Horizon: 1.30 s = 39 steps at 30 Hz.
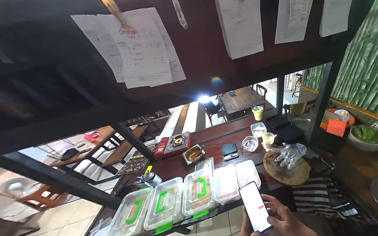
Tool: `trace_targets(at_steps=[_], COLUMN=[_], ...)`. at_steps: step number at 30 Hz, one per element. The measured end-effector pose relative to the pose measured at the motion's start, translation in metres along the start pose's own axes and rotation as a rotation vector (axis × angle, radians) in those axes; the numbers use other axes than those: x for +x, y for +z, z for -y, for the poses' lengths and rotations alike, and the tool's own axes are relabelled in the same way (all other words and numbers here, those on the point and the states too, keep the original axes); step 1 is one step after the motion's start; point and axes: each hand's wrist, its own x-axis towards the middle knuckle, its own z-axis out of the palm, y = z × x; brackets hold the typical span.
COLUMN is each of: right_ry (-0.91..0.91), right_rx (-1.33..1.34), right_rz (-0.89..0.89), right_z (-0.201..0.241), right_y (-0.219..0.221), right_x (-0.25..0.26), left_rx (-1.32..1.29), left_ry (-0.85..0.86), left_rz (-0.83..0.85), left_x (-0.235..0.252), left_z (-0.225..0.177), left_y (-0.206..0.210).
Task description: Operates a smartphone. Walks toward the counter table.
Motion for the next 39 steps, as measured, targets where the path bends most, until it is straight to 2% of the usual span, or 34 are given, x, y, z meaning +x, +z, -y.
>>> trace_targets(at_steps=[8, 15, 23, 29, 39], right_ry=[0.044, 0.01, 0.013, 0.107, 0.121], right_rx=[0.008, 0.024, 0.038, 0.029, -0.012], right_rz=[0.011, 0.037, 0.145, 0.112, 0.061], right_z=[-0.001, -0.003, -0.001, -0.006, -0.002], right_y=[0.004, 0.02, 0.042, 0.059, 0.081], right_x=[-0.005, -0.005, -0.003, -0.007, -0.008], left_rx=[0.012, 0.052, 0.099, 0.142, 0.153], left_ry=[0.008, 0.017, 0.021, -0.002, 0.021], left_rz=[-0.024, -0.105, -0.144, -0.184, -0.162], left_x=[-0.008, -0.021, -0.039, -0.049, -0.061], left_z=[0.0, -0.007, -0.022, -0.029, -0.039], left_y=[-0.001, -0.011, -0.019, -0.026, -0.035])
